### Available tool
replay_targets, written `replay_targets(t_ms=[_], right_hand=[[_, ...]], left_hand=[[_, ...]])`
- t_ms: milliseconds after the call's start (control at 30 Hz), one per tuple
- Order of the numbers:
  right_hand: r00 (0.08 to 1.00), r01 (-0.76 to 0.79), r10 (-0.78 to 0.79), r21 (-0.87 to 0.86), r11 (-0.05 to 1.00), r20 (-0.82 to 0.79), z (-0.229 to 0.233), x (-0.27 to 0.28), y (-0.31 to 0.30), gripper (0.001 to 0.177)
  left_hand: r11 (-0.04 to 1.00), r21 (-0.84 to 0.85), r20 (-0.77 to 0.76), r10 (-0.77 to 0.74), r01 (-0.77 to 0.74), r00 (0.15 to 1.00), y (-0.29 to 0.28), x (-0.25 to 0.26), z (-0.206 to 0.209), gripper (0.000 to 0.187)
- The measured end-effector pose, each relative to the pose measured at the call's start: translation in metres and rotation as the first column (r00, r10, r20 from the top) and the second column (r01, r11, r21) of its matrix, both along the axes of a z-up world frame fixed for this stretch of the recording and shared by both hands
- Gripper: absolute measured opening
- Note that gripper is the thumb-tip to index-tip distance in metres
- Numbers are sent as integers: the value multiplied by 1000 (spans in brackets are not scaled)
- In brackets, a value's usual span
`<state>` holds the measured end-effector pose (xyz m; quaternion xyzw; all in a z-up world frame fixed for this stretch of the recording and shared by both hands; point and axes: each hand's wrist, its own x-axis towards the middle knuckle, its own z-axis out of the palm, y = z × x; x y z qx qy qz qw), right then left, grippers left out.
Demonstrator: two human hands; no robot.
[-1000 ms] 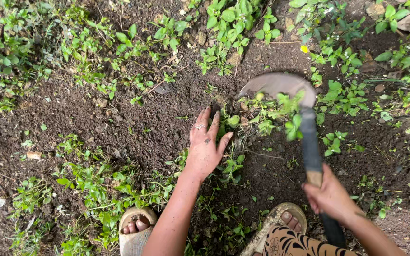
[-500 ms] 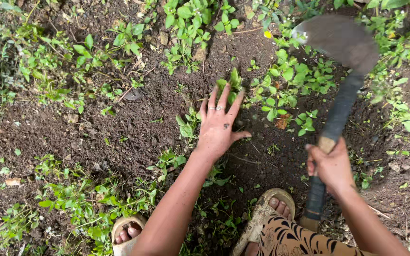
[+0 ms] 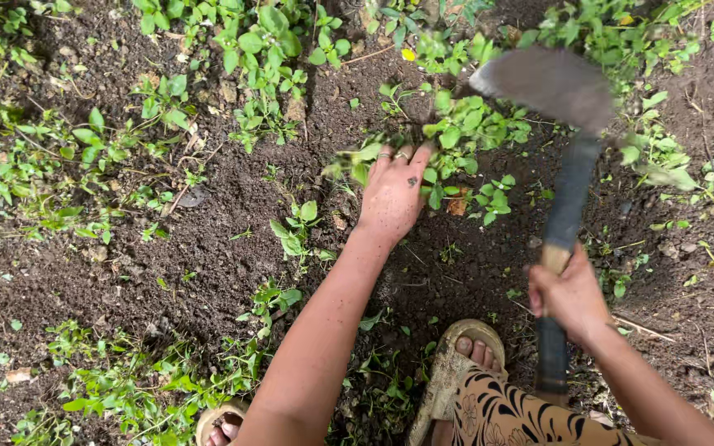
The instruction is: The person uses a hoe to loosen the soil and remove weeds from a garden bed. They repeatedly strike the ground with the tool and pull out the uprooted plants by hand, clearing a patch of soil.
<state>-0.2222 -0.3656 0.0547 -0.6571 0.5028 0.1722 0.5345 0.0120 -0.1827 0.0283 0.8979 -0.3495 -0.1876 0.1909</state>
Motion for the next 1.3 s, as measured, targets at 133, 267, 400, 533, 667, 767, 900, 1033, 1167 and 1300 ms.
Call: replay_targets(t_ms=[133,267,400,533,667,767,900,1033,1167,1300], right_hand=[[993,-61,70,93,994,-99,13,-33,20,61],[998,-63,63,-20,998,-5,18,-20,-11,51],[965,157,-142,-52,986,222,6,-14,-5,51],[980,-105,119,95,990,-159,14,-42,40,77],[986,-73,82,66,995,-148,27,-35,21,52],[999,23,-22,-22,1000,39,26,-12,2,50],[992,91,-87,-38,995,96,13,10,26,55],[977,-193,204,138,971,-66,11,1,51,47],[996,-57,42,213,975,74,6,13,8,46],[967,72,-104,144,987,232,-12,19,11,39]], left_hand=[[978,-205,166,74,-39,983,13,-16,-39,27],[873,-454,168,278,-176,946,31,-18,-56,25],[850,-414,43,377,-327,925,31,-17,-47,18],[846,-327,3,445,-420,895,31,-8,-28,26],[834,-359,-108,409,-419,906,41,-4,-12,36],[882,-215,-32,424,-420,905,40,-2,-14,21],[904,-214,-20,374,-369,927,41,-10,-31,16],[927,-152,-7,346,-343,938,39,-18,-47,14],[892,-225,-91,382,-392,920,45,-22,-40,15],[897,-202,-30,396,-393,918,39,-26,-31,12]])
